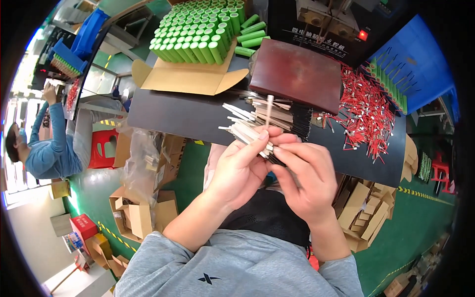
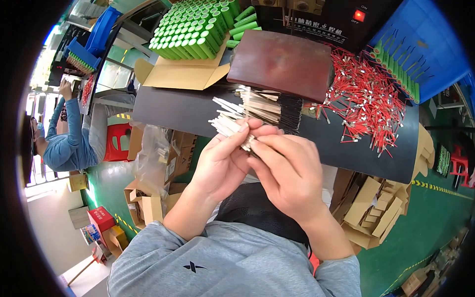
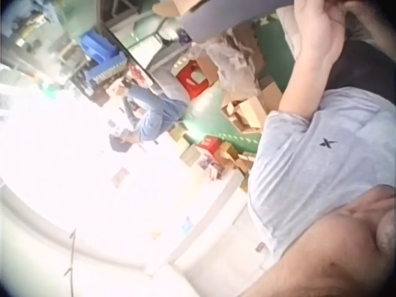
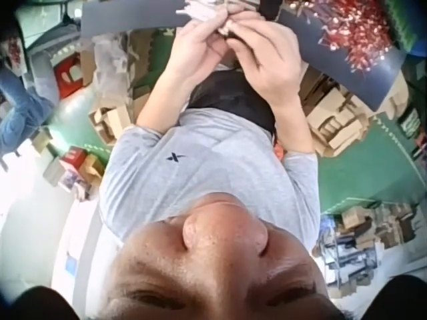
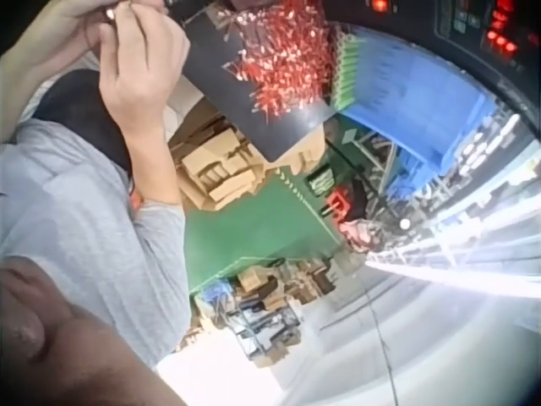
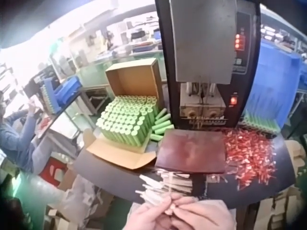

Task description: Assembling battery cells into packs using a spot welding machine.

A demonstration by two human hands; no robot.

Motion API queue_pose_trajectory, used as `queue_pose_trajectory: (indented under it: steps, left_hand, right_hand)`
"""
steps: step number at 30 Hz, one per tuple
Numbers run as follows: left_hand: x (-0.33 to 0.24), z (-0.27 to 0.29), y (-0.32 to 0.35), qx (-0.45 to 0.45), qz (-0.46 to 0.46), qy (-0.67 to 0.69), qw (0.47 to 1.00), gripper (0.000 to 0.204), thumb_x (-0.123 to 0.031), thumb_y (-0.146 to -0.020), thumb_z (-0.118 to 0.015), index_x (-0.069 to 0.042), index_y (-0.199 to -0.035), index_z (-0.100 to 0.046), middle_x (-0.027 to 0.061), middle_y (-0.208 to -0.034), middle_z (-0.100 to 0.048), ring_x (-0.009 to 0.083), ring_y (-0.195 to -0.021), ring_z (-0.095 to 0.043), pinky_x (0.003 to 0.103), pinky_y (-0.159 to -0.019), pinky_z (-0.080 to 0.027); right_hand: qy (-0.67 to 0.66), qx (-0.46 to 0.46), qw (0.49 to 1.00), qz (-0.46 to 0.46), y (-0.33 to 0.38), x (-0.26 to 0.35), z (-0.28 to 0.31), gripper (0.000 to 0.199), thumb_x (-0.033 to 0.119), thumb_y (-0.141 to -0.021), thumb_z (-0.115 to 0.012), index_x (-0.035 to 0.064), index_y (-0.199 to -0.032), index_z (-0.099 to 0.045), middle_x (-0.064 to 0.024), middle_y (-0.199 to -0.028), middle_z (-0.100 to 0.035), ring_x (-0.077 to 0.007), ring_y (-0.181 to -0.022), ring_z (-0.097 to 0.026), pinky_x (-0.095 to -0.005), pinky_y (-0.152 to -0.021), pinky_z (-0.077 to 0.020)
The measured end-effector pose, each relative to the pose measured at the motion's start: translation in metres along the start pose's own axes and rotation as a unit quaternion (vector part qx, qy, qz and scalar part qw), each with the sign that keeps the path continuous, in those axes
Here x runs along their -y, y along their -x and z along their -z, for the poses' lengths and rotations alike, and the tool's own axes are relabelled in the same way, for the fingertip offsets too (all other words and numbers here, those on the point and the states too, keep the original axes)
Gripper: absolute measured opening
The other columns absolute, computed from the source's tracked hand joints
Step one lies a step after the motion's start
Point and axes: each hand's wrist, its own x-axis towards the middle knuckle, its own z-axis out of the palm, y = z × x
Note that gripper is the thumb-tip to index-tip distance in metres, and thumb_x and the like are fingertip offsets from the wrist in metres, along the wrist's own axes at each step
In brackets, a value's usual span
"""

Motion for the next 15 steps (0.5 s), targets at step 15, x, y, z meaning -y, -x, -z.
queue_pose_trajectory:
  steps: [15]
  left_hand:
    - [0.033, -0.031, 0.014, 0.179, -0.237, -0.284, 0.912, 0.005, -0.002, -0.107, -0.047, -0.001, -0.112, -0.044, 0.0186, -0.109, -0.066, 0.0195, -0.094, -0.059, 0.033, -0.089, -0.047]
  right_hand:
    - [-0.807, -0.073, 0.376, -0.45, 0.031, 0.005, -0.015, 0.058, 0.047, -0.112, -0.036, -0.0024, -0.123, -0.065, -0.0158, -0.117, -0.069, -0.0258, -0.116, -0.063, -0.0414, -0.107, -0.0468]
